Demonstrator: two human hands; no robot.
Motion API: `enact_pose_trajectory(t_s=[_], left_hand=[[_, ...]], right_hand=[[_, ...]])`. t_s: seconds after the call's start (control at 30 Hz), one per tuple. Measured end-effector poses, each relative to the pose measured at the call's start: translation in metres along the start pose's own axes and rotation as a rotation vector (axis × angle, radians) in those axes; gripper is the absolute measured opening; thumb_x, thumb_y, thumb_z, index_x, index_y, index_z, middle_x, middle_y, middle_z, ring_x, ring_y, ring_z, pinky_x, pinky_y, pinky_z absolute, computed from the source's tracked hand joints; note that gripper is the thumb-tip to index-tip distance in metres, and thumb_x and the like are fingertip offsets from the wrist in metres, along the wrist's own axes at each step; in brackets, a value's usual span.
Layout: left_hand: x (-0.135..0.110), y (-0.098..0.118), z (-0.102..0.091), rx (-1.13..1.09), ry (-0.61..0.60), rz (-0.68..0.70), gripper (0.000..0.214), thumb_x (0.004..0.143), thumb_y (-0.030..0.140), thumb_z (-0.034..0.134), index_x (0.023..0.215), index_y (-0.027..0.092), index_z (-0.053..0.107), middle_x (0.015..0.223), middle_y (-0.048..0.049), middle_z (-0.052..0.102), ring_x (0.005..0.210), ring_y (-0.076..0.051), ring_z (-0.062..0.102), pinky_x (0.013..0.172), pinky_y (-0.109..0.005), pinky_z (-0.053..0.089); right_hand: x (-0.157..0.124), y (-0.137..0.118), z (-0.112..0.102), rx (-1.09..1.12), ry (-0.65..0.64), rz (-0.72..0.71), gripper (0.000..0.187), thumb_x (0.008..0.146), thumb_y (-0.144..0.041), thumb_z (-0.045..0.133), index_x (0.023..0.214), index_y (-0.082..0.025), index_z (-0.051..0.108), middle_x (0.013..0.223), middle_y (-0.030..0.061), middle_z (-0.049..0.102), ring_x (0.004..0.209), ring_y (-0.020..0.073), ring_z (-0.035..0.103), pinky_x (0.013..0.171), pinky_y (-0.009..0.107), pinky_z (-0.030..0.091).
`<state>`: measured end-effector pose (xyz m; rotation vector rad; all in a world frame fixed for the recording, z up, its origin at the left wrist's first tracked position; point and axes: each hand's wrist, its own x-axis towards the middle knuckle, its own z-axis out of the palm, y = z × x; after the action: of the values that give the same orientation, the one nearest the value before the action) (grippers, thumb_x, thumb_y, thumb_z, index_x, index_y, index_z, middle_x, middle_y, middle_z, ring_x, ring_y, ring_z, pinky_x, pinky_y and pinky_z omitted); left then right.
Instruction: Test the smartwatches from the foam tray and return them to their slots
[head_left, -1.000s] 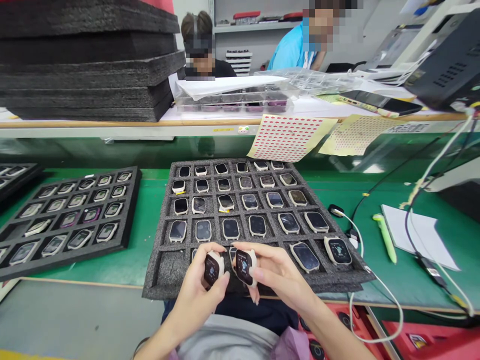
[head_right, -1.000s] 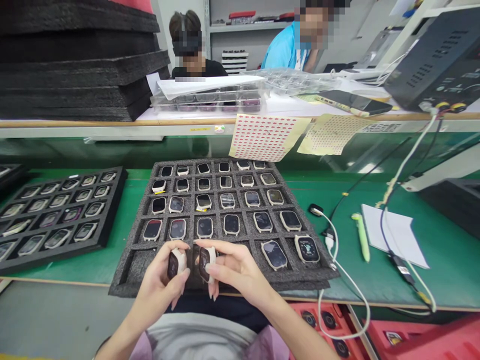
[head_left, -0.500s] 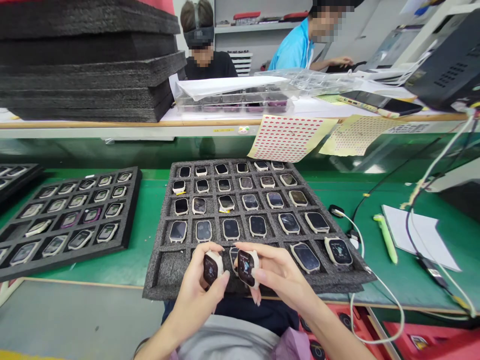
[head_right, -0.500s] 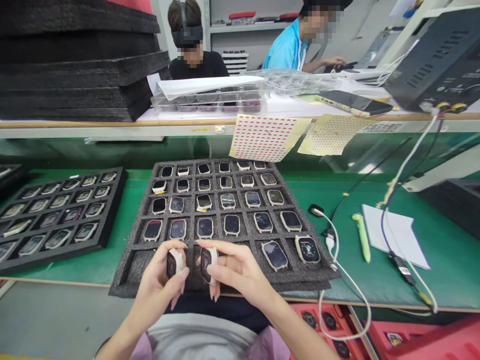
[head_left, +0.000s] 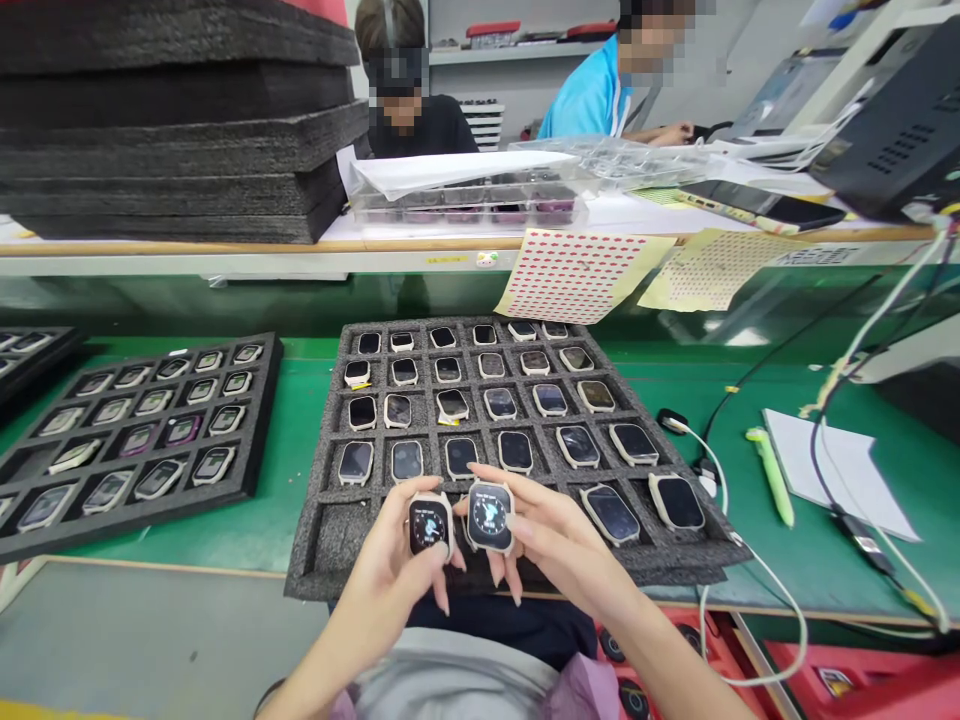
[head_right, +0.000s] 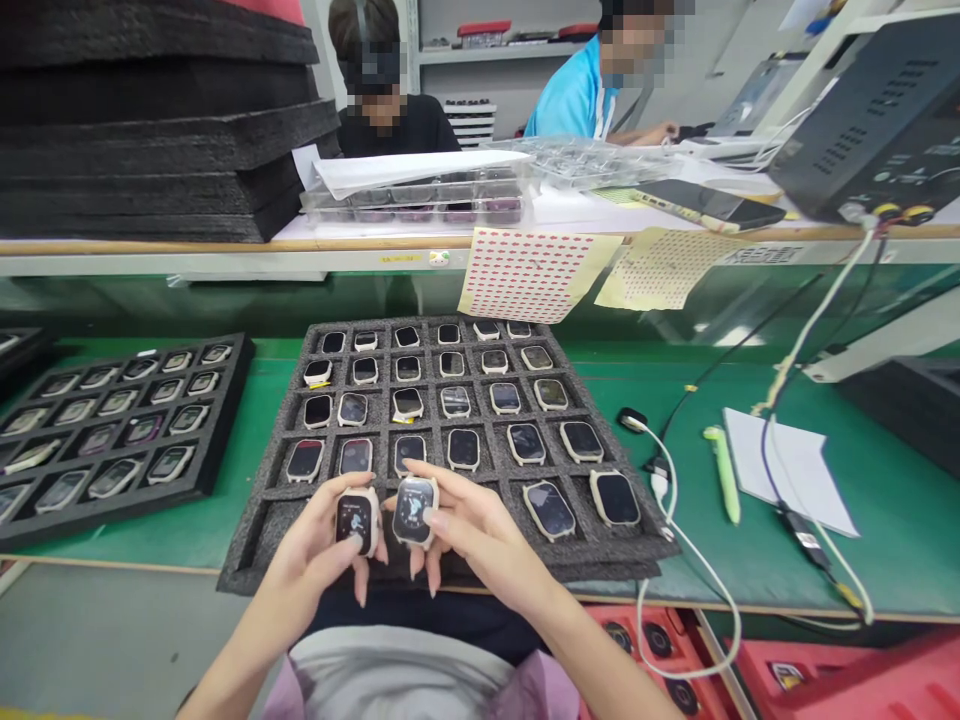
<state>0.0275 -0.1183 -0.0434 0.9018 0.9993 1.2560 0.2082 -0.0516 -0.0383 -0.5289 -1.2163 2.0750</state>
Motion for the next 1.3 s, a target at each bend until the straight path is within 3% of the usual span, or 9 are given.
enact_pose_trajectory(t_s=[0.07, 0.2, 0.37, 0.9, 0.97, 1.1, 1.17, 1.23, 1.3], left_hand=[[0.001, 0.001, -0.005, -0.095, -0.040, 0.003, 0.039, 0.086, 0.025, 0.052, 0.124, 0.020, 0.042, 0.098, -0.0078, 0.058, 0.086, -0.021, 0.060, 0.059, -0.028, 0.055], [0.004, -0.001, -0.013, -0.187, -0.045, -0.040, 0.041, 0.082, 0.021, 0.053, 0.123, 0.018, 0.046, 0.105, -0.0106, 0.061, 0.088, -0.024, 0.064, 0.066, -0.033, 0.057], [0.004, -0.005, -0.014, -0.148, -0.053, -0.087, 0.042, 0.080, 0.019, 0.052, 0.122, 0.018, 0.049, 0.098, -0.0094, 0.064, 0.089, -0.025, 0.064, 0.064, -0.032, 0.058], [-0.001, -0.001, -0.009, -0.030, -0.091, -0.038, 0.034, 0.089, 0.021, 0.048, 0.122, 0.023, 0.049, 0.105, -0.0074, 0.061, 0.088, -0.021, 0.062, 0.071, -0.033, 0.056], [-0.002, -0.001, -0.009, -0.027, -0.086, -0.024, 0.034, 0.089, 0.021, 0.049, 0.123, 0.023, 0.049, 0.105, -0.0076, 0.061, 0.089, -0.021, 0.062, 0.071, -0.033, 0.056], [-0.004, 0.004, -0.013, -0.044, -0.069, -0.022, 0.037, 0.088, 0.021, 0.051, 0.125, 0.022, 0.046, 0.109, -0.0100, 0.061, 0.098, -0.025, 0.061, 0.075, -0.035, 0.055], [-0.005, 0.007, -0.017, -0.050, -0.074, -0.037, 0.038, 0.088, 0.021, 0.053, 0.125, 0.021, 0.046, 0.111, -0.0115, 0.061, 0.101, -0.027, 0.061, 0.077, -0.037, 0.055], [-0.006, 0.010, -0.019, -0.059, -0.061, -0.048, 0.038, 0.087, 0.023, 0.055, 0.124, 0.020, 0.048, 0.110, -0.0128, 0.062, 0.099, -0.028, 0.062, 0.076, -0.037, 0.055], [-0.006, 0.012, -0.021, -0.067, -0.030, -0.056, 0.037, 0.086, 0.026, 0.057, 0.122, 0.019, 0.050, 0.107, -0.0133, 0.064, 0.096, -0.027, 0.064, 0.073, -0.035, 0.056]], right_hand=[[0.001, -0.001, -0.001, 0.005, -0.001, 0.015, 0.041, 0.089, -0.027, 0.062, 0.128, -0.023, 0.053, 0.099, 0.0076, 0.062, 0.066, 0.0133, 0.063, 0.048, 0.018, 0.052], [0.001, 0.001, -0.004, -0.049, 0.041, -0.003, 0.046, 0.089, -0.027, 0.062, 0.132, -0.022, 0.049, 0.096, 0.0069, 0.062, 0.061, 0.0090, 0.057, 0.048, 0.014, 0.048], [-0.001, 0.005, -0.003, -0.154, 0.093, -0.035, 0.052, 0.090, -0.025, 0.059, 0.139, -0.024, 0.041, 0.103, 0.0091, 0.064, 0.059, 0.0084, 0.058, 0.045, 0.014, 0.047], [-0.004, 0.007, 0.004, -0.327, 0.201, -0.027, 0.041, 0.089, -0.027, 0.061, 0.128, -0.017, 0.053, 0.095, 0.0086, 0.069, 0.049, 0.0074, 0.057, 0.041, 0.015, 0.042], [-0.005, 0.006, 0.006, -0.350, 0.190, -0.030, 0.044, 0.088, -0.025, 0.062, 0.129, -0.018, 0.051, 0.097, 0.0083, 0.069, 0.054, 0.0084, 0.059, 0.045, 0.016, 0.045], [-0.012, -0.002, 0.006, -0.403, 0.058, -0.017, 0.071, 0.080, -0.017, 0.069, 0.142, -0.024, 0.034, 0.112, 0.0084, 0.063, 0.080, 0.0156, 0.063, 0.062, 0.022, 0.053], [-0.017, -0.011, -0.001, -0.534, 0.028, 0.020, 0.072, 0.082, -0.017, 0.066, 0.143, -0.026, 0.030, 0.106, 0.0068, 0.064, 0.077, 0.0157, 0.063, 0.061, 0.024, 0.054], [-0.022, -0.023, -0.012, -0.796, 0.046, 0.024, 0.063, 0.084, -0.020, 0.064, 0.140, -0.026, 0.037, 0.101, 0.0059, 0.064, 0.066, 0.0144, 0.060, 0.061, 0.027, 0.055], [-0.025, -0.036, -0.025, -1.117, 0.050, -0.019, 0.054, 0.083, -0.022, 0.065, 0.133, -0.025, 0.046, 0.108, 0.0075, 0.060, 0.072, 0.0168, 0.060, 0.073, 0.033, 0.054]])
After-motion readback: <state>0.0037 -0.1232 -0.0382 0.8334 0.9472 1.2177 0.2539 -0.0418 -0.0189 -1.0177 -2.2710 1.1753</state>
